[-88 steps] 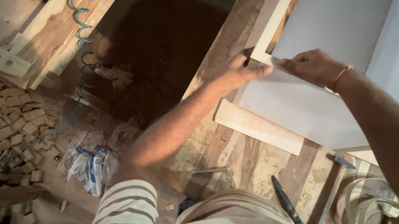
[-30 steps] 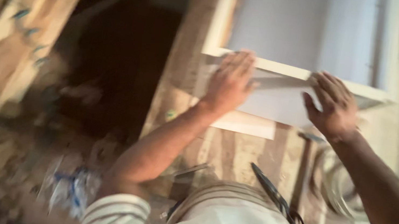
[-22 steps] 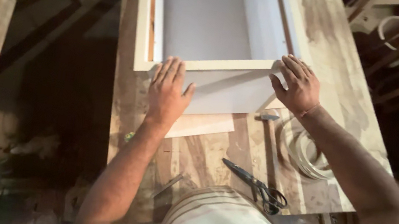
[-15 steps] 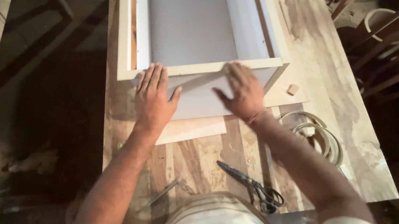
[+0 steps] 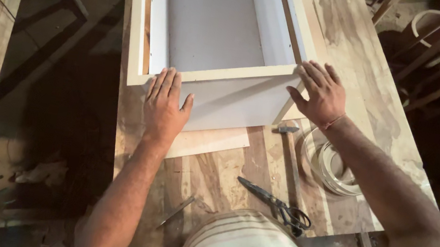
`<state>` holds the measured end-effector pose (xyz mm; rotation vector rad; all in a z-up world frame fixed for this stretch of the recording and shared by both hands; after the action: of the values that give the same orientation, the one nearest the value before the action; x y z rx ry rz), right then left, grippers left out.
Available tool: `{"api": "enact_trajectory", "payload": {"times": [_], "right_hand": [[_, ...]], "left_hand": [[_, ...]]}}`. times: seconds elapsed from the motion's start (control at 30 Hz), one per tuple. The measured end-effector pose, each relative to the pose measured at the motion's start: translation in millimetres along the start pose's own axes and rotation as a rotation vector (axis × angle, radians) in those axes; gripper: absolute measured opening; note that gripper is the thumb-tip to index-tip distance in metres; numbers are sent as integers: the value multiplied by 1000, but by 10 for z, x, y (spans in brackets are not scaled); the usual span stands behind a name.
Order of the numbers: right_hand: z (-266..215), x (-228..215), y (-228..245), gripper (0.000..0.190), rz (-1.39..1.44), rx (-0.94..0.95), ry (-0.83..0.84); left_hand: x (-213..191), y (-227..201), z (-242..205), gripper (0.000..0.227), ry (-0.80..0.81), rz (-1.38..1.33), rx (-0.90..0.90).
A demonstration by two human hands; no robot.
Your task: The person cuts a strip of edge banding with scissors, then aligns and presses it along the edges of a white drawer box. They use a hammer to tap the banding into place along the drawer edges.
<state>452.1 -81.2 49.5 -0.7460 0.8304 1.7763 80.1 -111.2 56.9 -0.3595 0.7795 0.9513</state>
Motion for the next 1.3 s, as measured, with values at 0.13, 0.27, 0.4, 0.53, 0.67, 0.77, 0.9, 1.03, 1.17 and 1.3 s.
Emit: {"api": "enact_trajectory", "payload": {"times": [0.13, 0.27, 0.4, 0.53, 0.67, 0.77, 0.9, 1.03, 1.17, 1.3], "right_hand": [[70, -98, -149, 54, -141, -15, 44], [114, -268, -404, 57, -289, 41, 89], [31, -411, -625, 57, -45, 166, -44], [-59, -205, -469, 57, 90, 109, -89], [18, -68, -237, 62, 107, 42, -126], [66, -52, -158, 59, 181, 67, -123], [130, -74, -156, 45, 248, 30, -211], [131, -55, -184, 30, 189, -20, -223], [152, -82, -210, 21, 210, -37, -263], [80, -71, -220, 18, 247, -22, -272]], "left_hand": [[-5, -20, 25, 56, -22, -11, -12], [-33, -50, 25, 57, -31, -15, -31], [-3, -99, 60, 62, -11, -25, -65], [45, -162, 88, 70, 53, 23, -121], [160, -287, 165, 77, 102, 48, -126], [282, -464, 253, 74, 101, 48, -76], [359, -581, 379, 65, 11, 5, -80], [332, -613, 374, 62, -6, 40, -50], [303, -614, 379, 62, -14, 38, -46], [294, -617, 384, 62, 11, 52, -46]]}}
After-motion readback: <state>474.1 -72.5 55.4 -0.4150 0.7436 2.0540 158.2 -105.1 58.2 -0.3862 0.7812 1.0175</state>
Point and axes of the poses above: each hand's wrist, its own z-axis towards the middle knuckle, its own x-axis out of the palm, y = z × x, the point moved 4 cm from there along z, towards the middle knuckle, and after that the axes turned 13 degrees about x, right-handed, at the moved point
